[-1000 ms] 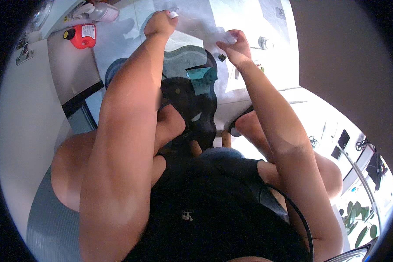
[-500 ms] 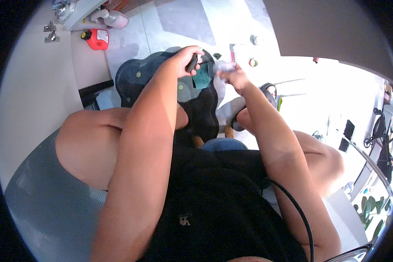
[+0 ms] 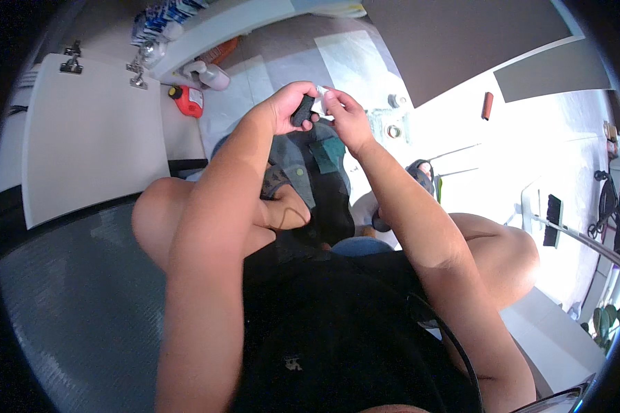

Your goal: The person organizes items in a low cabinet and on the floor by placing hygiene packets into a stack, handling small plastic bags of colored items, and putting away cleaning sponges and large soft items.

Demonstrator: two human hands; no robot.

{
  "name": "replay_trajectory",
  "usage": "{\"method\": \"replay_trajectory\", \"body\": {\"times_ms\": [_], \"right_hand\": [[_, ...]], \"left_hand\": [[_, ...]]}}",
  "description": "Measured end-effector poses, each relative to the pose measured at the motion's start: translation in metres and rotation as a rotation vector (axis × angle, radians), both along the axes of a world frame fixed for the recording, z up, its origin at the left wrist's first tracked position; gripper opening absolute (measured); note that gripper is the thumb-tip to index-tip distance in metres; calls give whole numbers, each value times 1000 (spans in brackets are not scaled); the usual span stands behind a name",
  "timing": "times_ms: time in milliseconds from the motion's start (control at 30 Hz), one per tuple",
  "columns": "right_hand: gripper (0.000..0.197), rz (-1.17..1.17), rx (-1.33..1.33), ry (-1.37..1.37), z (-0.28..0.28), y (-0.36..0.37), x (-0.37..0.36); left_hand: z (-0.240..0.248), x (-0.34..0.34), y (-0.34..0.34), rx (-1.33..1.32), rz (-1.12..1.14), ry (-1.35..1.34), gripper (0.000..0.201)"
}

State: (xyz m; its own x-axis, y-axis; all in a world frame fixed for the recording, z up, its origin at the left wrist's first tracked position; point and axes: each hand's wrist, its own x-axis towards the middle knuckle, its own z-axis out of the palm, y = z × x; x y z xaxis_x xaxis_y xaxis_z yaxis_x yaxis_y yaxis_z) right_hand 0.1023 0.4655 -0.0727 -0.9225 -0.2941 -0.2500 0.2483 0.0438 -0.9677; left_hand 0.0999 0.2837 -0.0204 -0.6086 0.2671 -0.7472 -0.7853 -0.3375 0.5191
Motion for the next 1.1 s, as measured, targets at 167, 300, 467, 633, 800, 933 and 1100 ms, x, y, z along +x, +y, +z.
{"method": "replay_trajectory", "body": {"times_ms": [167, 300, 467, 633, 800, 933, 1100], "right_hand": [[28, -209, -443, -39, 91, -29, -20], [28, -204, -515, -17, 145, -33, -34], [27, -262, -572, 300, 220, -60, -38], [22, -200, -272, 384, 248, -71, -43], [21, -40, -253, 503, 215, -80, -43], [22, -37, -223, 517, 213, -88, -64], [30, 100, -240, 452, 201, -109, -94]], "left_hand": [[104, -13, -17, -106, 108, 79, 26], [161, -5, -11, 17, 613, 333, 25], [222, -15, 22, 80, 900, 652, 20], [225, -4, 29, 190, 1033, 467, 20], [213, -22, 5, 307, 1098, 381, 21], [212, -38, -2, 204, 1052, 409, 24], [225, -55, -15, 185, 1171, 307, 35]]}}
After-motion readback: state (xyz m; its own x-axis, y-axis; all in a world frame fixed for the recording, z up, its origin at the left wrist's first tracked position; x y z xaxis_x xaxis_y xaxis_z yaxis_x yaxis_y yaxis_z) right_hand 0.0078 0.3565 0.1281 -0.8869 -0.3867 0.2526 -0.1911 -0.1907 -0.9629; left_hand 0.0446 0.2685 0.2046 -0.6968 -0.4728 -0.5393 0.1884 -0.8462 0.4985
